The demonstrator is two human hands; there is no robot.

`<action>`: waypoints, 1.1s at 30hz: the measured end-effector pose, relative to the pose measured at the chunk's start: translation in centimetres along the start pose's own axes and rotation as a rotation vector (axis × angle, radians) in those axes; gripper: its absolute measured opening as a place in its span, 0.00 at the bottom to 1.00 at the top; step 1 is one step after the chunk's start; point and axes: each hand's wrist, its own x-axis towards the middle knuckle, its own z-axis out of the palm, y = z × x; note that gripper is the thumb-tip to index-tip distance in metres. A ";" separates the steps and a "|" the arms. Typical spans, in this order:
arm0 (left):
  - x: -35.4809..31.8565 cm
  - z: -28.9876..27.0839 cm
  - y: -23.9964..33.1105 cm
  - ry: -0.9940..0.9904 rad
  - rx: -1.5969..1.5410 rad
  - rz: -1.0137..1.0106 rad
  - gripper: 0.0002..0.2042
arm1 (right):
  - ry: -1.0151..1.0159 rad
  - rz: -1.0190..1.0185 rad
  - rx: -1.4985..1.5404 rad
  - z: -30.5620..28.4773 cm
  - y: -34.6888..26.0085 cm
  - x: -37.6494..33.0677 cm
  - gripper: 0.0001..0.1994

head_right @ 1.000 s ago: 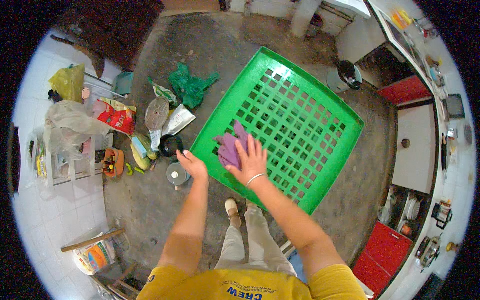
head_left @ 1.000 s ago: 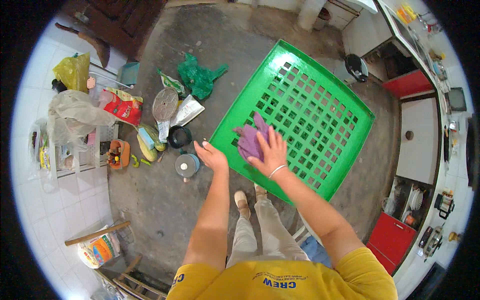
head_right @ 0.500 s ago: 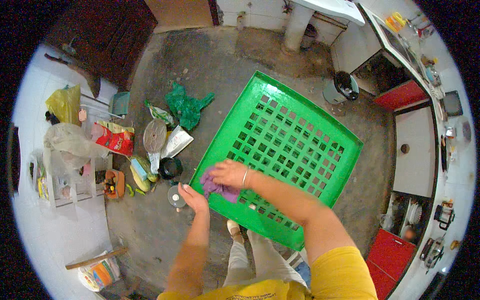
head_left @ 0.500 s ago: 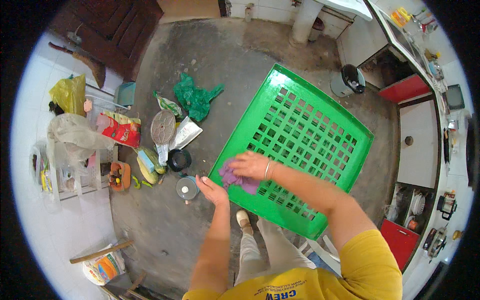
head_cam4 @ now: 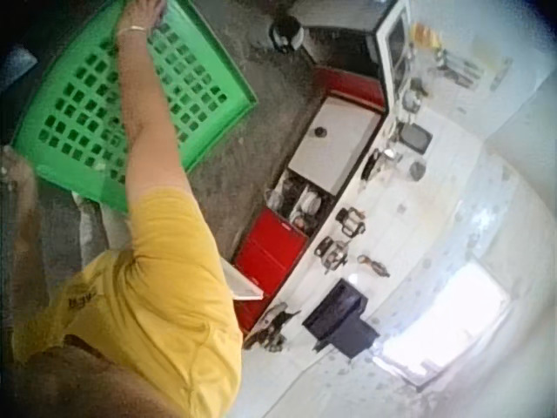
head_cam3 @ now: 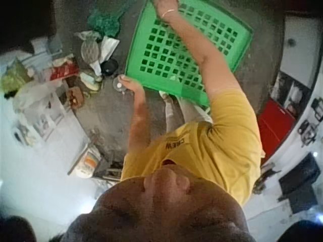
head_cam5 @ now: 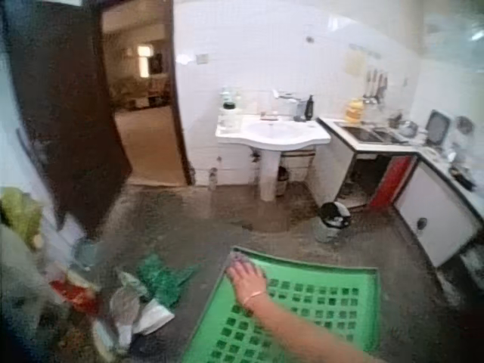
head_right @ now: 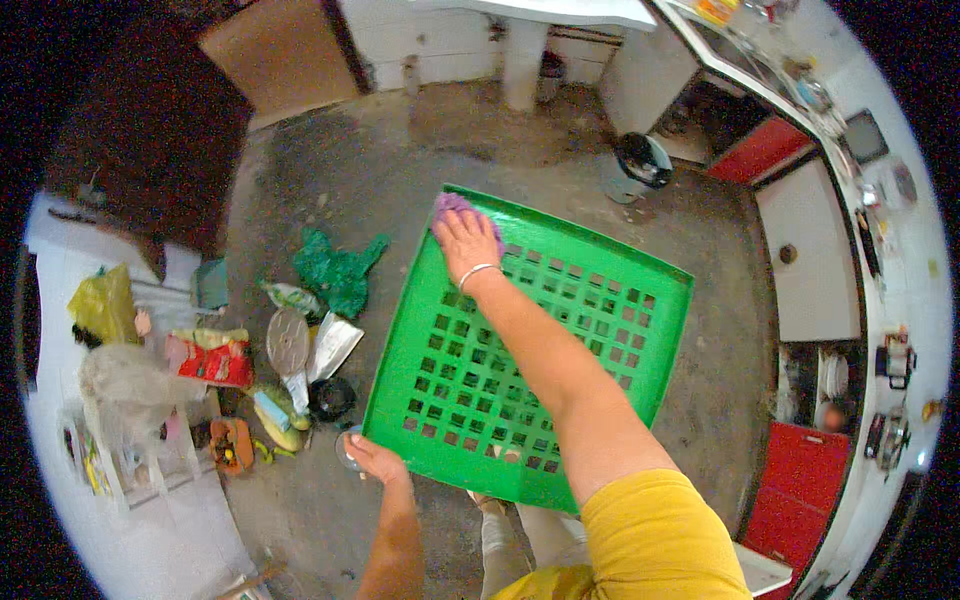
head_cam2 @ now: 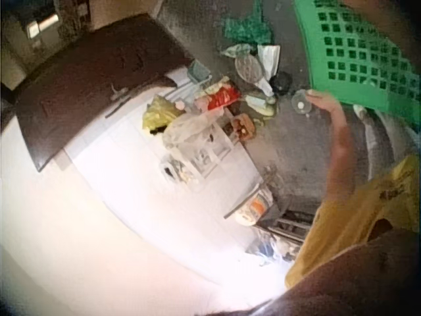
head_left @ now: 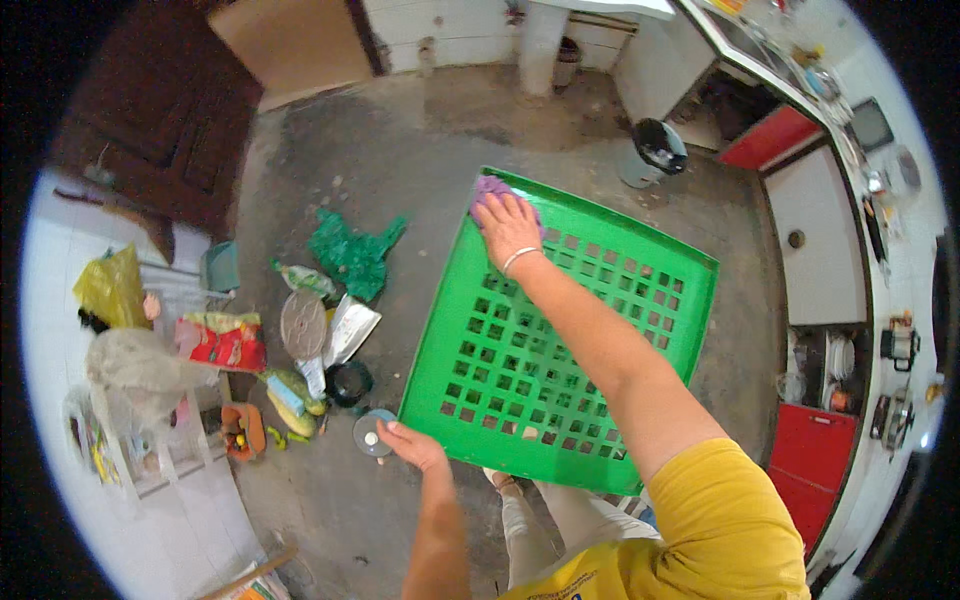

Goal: The person moves a large green plastic crate to a workspace and wipes the top surface with a purple cloth, turning the crate over several times to wipe different sides.

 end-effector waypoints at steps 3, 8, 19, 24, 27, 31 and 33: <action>-0.3 -0.1 2.0 0.001 0.027 -0.016 0.22 | -0.185 -0.019 0.093 -1.4 3.9 0.2 0.19; -0.4 -0.4 0.4 0.001 0.060 0.038 0.22 | -0.250 0.041 0.054 -6.2 10.8 -6.9 0.21; -0.9 -0.1 0.2 0.006 -0.051 0.032 0.23 | -0.724 0.928 -0.242 -17.9 16.6 -21.8 0.21; -0.2 -0.5 -0.9 0.007 -0.052 0.061 0.22 | -0.832 0.913 0.002 -23.2 12.6 -20.6 0.18; 0.3 -0.3 -2.3 0.044 -0.057 0.101 0.23 | -0.487 0.765 -0.122 -21.2 16.1 -21.0 0.18; 0.0 -0.1 -1.9 0.018 0.002 0.060 0.20 | -0.326 0.480 -0.229 -18.6 20.2 -20.3 0.17; 0.1 0.0 -2.2 0.017 0.014 0.065 0.20 | -0.450 0.591 -0.378 -16.5 20.6 -21.1 0.17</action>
